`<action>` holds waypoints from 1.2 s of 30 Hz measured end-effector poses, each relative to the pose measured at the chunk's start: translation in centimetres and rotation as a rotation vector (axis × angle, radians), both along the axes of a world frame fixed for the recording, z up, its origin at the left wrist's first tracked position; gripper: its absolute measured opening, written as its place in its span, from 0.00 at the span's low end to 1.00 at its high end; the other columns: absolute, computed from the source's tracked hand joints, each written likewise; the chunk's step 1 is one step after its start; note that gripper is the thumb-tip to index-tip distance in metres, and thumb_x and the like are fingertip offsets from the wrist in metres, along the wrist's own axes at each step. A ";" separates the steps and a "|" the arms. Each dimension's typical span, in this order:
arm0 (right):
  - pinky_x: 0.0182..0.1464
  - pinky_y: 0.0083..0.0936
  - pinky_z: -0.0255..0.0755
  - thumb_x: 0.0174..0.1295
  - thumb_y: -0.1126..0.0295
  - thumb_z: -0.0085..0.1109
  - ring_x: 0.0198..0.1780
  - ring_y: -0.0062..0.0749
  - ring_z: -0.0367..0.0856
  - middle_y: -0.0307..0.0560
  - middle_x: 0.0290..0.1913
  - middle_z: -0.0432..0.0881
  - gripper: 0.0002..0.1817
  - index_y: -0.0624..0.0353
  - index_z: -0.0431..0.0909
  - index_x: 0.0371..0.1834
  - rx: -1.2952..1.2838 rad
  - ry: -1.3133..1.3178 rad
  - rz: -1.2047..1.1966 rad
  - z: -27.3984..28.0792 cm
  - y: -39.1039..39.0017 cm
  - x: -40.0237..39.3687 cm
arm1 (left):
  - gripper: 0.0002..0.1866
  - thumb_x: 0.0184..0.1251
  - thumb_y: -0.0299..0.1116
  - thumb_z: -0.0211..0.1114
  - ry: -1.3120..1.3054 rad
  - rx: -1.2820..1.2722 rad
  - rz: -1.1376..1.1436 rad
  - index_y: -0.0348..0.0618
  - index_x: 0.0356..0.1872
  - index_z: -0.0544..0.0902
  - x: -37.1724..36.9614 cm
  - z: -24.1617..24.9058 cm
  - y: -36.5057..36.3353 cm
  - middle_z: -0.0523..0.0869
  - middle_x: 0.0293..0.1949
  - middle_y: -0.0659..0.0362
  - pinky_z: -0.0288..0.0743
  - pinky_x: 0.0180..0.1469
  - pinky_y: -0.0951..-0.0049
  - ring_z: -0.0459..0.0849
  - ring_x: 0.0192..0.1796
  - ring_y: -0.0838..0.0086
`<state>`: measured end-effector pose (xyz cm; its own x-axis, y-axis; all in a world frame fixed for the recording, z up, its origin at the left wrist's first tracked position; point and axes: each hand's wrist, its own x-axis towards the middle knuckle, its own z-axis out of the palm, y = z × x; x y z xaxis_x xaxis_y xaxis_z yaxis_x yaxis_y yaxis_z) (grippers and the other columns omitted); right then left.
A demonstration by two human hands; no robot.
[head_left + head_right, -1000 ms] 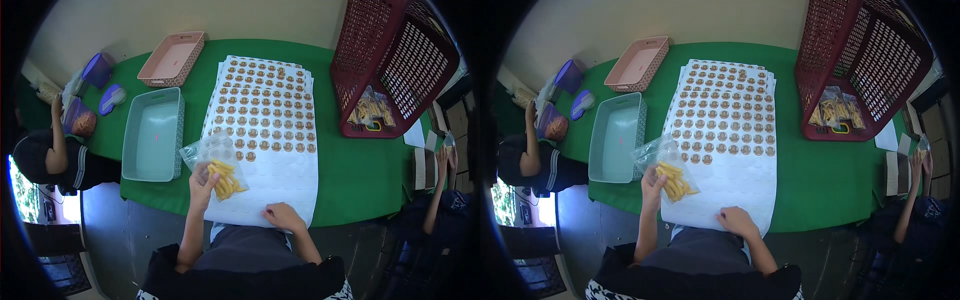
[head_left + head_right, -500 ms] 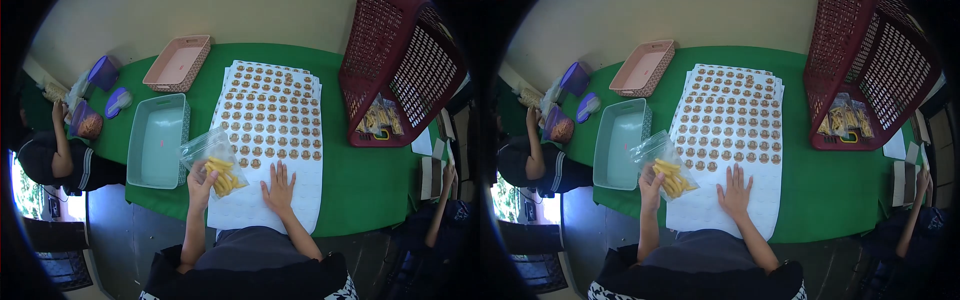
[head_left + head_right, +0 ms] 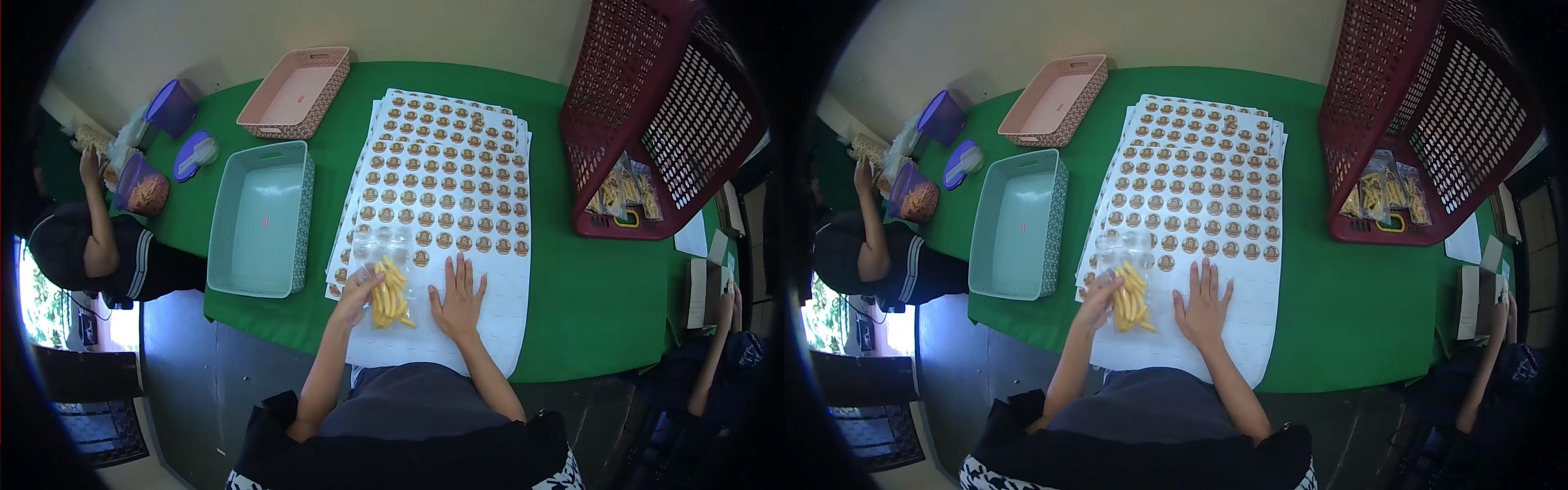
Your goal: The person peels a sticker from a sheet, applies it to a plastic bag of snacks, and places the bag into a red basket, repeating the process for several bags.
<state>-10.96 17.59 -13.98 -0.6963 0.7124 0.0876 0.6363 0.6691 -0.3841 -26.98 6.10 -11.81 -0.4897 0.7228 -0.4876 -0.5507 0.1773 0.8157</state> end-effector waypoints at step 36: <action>0.58 0.49 0.45 0.49 0.66 0.44 0.56 0.48 0.61 0.55 0.57 0.61 0.30 0.48 0.57 0.61 0.094 -0.045 0.204 0.3 0.3 -2.5 | 0.22 0.63 0.51 0.44 -0.928 0.955 0.092 0.49 0.50 0.70 -0.2 -2.7 -1.7 0.76 0.32 0.58 0.66 0.48 0.60 0.73 0.33 0.73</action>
